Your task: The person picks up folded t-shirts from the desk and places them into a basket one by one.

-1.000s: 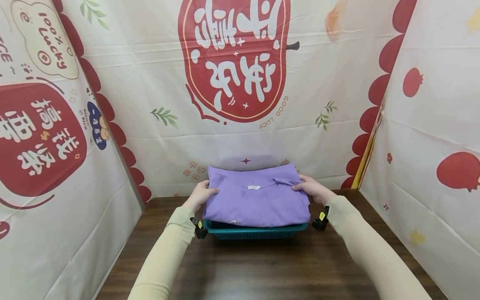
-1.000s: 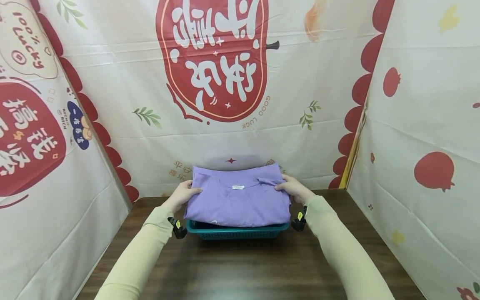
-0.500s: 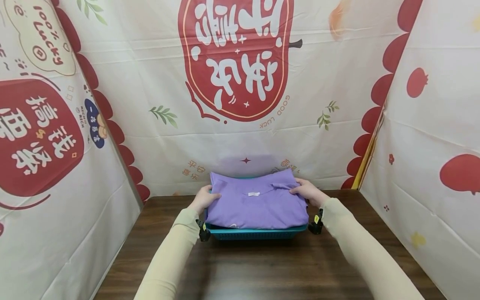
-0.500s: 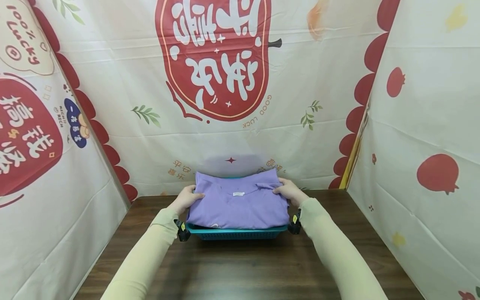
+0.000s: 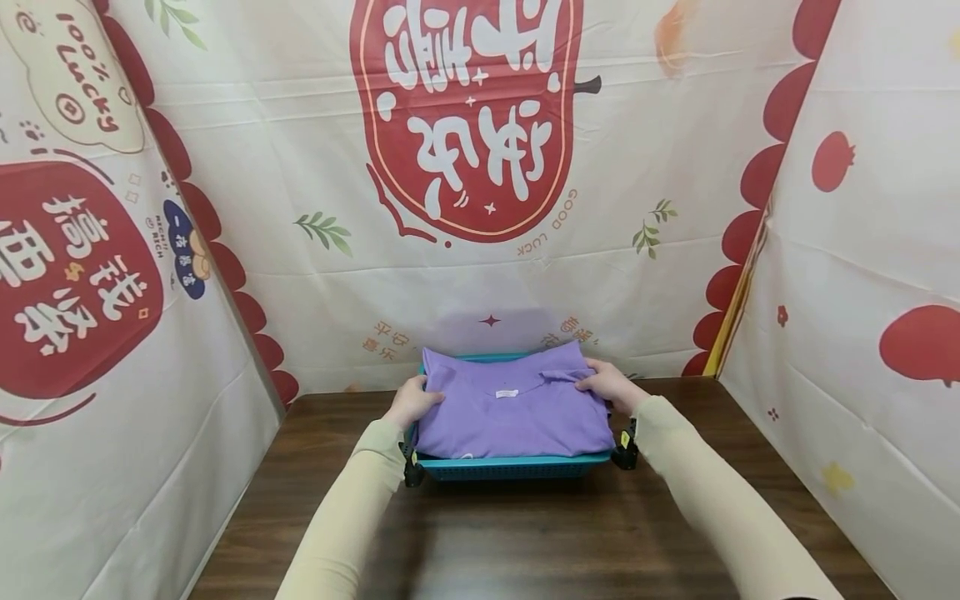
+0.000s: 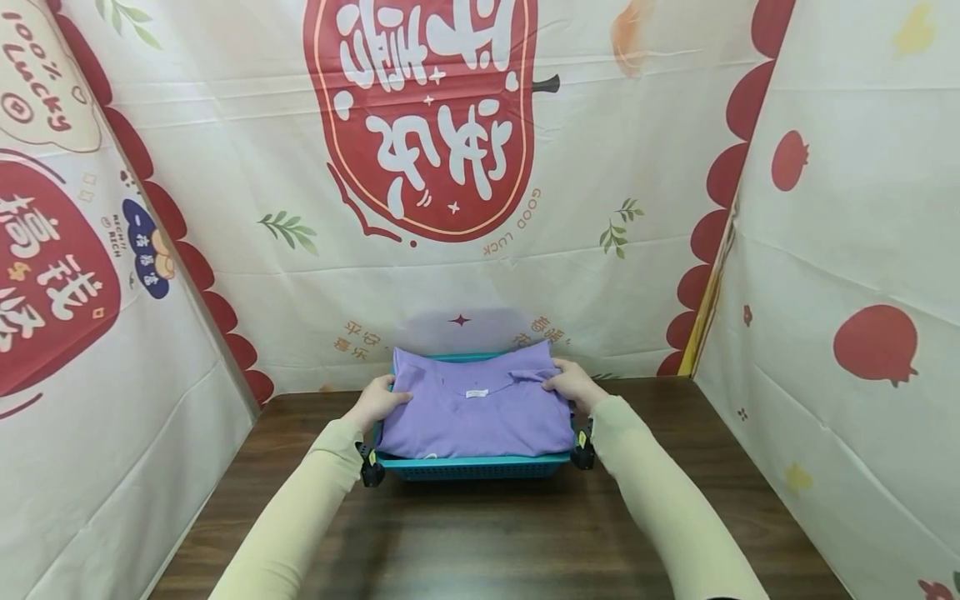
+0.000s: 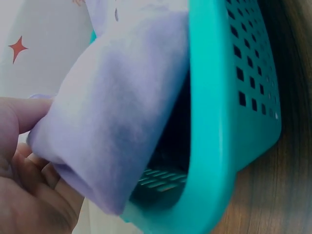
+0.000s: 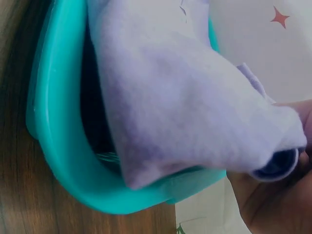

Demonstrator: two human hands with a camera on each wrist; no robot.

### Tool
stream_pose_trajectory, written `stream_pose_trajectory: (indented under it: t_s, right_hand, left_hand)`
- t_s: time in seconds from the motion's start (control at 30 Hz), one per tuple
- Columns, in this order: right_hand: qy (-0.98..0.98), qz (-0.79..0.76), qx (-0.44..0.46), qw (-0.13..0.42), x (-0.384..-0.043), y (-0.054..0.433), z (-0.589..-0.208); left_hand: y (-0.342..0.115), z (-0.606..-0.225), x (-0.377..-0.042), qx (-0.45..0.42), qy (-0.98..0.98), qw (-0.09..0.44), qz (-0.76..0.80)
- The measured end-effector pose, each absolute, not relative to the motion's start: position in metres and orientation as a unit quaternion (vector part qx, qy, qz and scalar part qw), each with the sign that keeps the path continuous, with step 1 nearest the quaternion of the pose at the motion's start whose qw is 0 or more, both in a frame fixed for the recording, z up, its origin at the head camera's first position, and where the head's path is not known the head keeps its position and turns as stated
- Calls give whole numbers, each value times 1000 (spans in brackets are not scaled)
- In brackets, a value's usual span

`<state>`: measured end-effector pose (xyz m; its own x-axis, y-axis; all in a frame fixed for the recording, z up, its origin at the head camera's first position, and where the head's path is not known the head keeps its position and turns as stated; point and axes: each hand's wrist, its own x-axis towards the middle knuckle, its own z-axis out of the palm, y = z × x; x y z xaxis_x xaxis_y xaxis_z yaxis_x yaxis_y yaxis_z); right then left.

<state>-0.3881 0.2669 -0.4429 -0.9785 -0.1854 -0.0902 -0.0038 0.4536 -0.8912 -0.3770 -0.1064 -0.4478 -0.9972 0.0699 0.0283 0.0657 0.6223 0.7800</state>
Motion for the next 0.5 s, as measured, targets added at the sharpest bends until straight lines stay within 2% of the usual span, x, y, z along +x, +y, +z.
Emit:
stream_pose_trajectory:
  t_s: [0.5]
  right_hand:
    - [854,-503,-38,129,-386,258,-452]
  left_hand:
    - [-107,-456,-379,36,923,8,382]
